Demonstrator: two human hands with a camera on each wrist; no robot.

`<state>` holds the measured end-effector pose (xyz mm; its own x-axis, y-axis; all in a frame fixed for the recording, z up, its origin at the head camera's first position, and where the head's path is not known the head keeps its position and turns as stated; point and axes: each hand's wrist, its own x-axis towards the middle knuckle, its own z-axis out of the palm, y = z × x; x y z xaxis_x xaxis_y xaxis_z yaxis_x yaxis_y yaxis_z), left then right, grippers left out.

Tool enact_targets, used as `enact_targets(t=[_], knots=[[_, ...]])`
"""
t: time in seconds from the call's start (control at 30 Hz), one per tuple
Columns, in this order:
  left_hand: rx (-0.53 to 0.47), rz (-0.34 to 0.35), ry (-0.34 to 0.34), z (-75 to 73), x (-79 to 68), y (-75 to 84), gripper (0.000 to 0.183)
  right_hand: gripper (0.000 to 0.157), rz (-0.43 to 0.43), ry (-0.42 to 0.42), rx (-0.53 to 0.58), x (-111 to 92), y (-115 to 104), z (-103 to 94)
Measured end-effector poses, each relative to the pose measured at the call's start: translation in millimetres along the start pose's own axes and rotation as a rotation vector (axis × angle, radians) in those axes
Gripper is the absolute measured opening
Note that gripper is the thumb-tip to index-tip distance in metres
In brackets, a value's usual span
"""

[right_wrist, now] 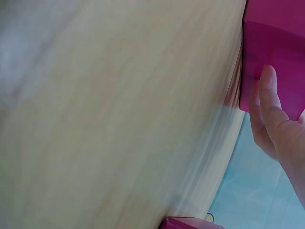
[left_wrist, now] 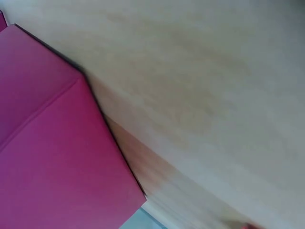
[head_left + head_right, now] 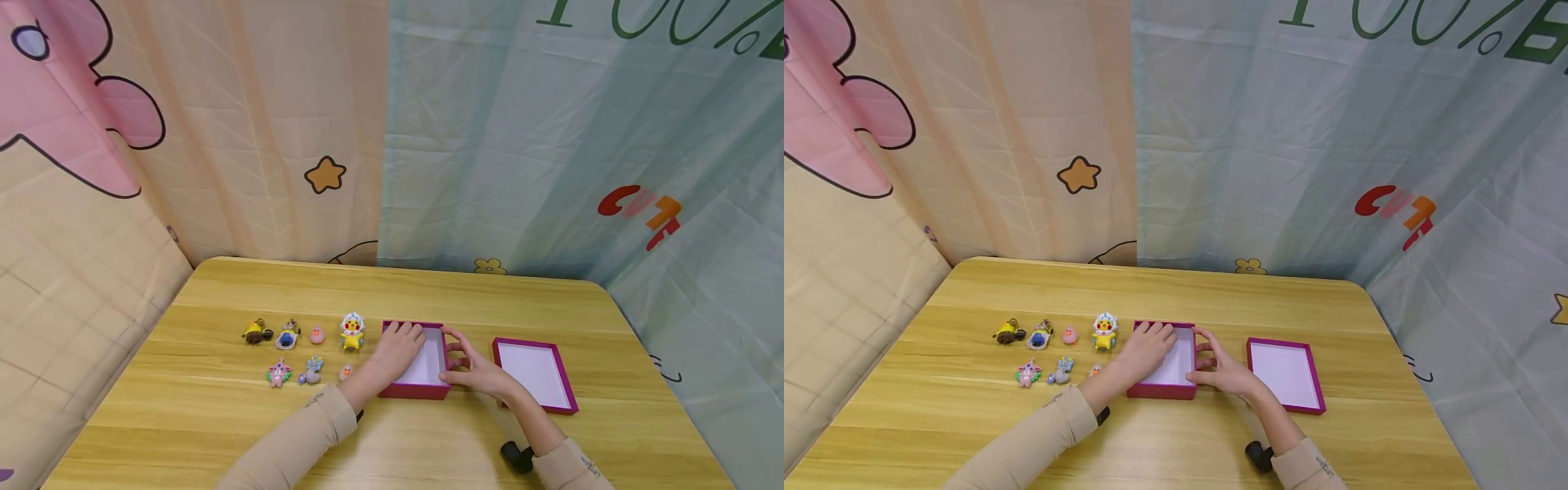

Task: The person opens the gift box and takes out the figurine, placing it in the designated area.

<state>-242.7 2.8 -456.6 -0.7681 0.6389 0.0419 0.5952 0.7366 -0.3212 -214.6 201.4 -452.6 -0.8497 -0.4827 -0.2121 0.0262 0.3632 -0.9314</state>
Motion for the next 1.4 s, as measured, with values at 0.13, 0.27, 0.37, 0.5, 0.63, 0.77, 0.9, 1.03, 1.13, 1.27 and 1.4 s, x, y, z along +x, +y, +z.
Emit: enact_targets(t=[0.13,0.27,0.37,0.5,0.63,0.77,0.9,1.03,1.13,1.27,1.4], knots=[[-0.001,0.005,-0.009,0.4,-0.3,-0.3,0.037,0.081,0.002,0.001,0.002,-0.3,-0.5,-0.2],[-0.020,0.000,-0.028,-0.6,-0.4,-0.4,0.037,0.081,0.002,0.001,0.002,-0.6,-0.7,0.0],[-0.037,-0.011,-0.030,-0.7,-0.7,-0.6,0.035,0.081,0.002,-0.002,0.004,-0.6,-1.0,0.3],[-0.046,-0.023,-0.022,0.1,-0.6,-0.8,0.032,0.082,0.003,-0.004,0.006,-0.4,-1.6,0.2],[-0.055,-0.029,-0.004,0.1,-0.5,-0.9,0.029,0.082,0.008,0.000,0.002,-0.3,-1.8,0.6],[-0.069,-0.031,0.012,-0.2,-0.3,-1.0,0.026,0.082,0.011,0.004,0.003,-0.4,-1.4,0.8],[-0.076,-0.030,0.011,0.6,0.6,-0.8,0.025,0.082,0.009,0.005,0.007,-0.3,-0.7,0.3],[-0.083,-0.026,-0.001,1.6,1.5,-0.6,0.027,0.082,0.009,0.006,0.011,0.1,-0.3,-0.1],[-0.088,-0.026,-0.007,1.9,2.4,-0.8,0.028,0.082,0.014,0.009,0.005,0.0,-0.6,0.1],[-0.118,-0.025,-0.025,0.7,2.5,-2.2,0.034,0.082,0.019,0.012,0.001,0.1,-1.1,0.0],[-0.164,-0.016,-0.066,-0.9,1.7,-3.9,0.042,0.082,0.025,0.013,0.000,0.2,-1.2,0.2]])
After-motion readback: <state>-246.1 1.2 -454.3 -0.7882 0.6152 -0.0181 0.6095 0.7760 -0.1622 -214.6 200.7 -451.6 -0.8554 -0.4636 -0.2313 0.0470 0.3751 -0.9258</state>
